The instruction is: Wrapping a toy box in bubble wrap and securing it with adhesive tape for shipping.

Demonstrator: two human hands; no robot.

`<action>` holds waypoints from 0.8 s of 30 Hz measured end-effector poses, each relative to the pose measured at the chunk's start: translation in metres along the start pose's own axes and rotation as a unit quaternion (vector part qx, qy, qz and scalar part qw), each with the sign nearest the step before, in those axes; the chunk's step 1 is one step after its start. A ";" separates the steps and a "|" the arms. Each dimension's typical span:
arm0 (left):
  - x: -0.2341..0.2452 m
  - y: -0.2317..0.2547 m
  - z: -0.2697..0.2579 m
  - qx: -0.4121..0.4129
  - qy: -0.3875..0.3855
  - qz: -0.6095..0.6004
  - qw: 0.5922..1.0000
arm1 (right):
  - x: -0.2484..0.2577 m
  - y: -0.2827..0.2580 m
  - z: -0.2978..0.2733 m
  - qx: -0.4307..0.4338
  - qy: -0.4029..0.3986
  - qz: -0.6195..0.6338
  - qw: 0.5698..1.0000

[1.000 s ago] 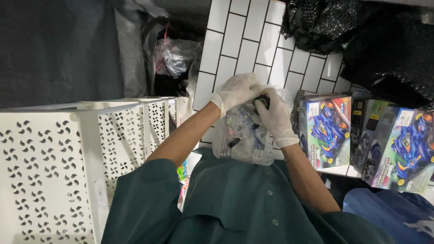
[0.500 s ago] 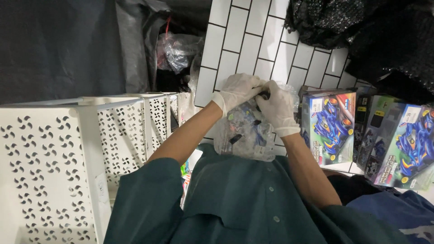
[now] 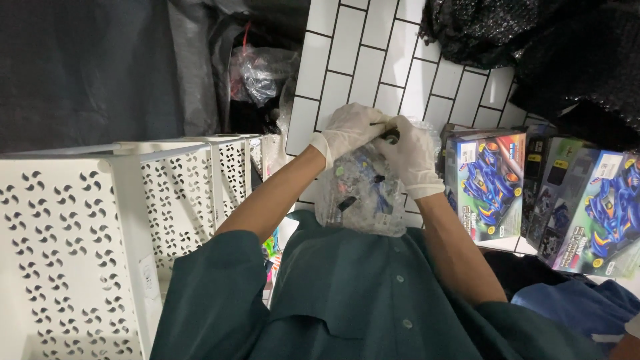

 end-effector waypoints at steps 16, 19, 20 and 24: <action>-0.014 -0.004 -0.002 -0.059 0.045 0.063 0.995 | -0.033 0.033 0.005 0.094 0.063 0.017 0.993; -0.010 0.002 -0.010 -0.088 0.077 0.060 0.991 | -0.025 0.029 0.007 0.093 0.058 0.029 0.994; -0.009 0.004 -0.012 -0.107 0.108 0.052 0.987 | -0.022 0.027 0.007 0.084 0.044 0.039 0.995; -0.023 -0.003 -0.009 -0.110 0.159 0.085 0.977 | -0.025 0.031 0.015 0.068 0.021 0.043 0.997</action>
Point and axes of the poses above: each hand's wrist, its own z-axis towards the middle knuckle, its own x-axis out of the back of the hand, y = z × x, the point moved 2 cm from there along z, towards the middle knuckle, and after that the axes turned 10 degrees about y, right-handed, at the moved point
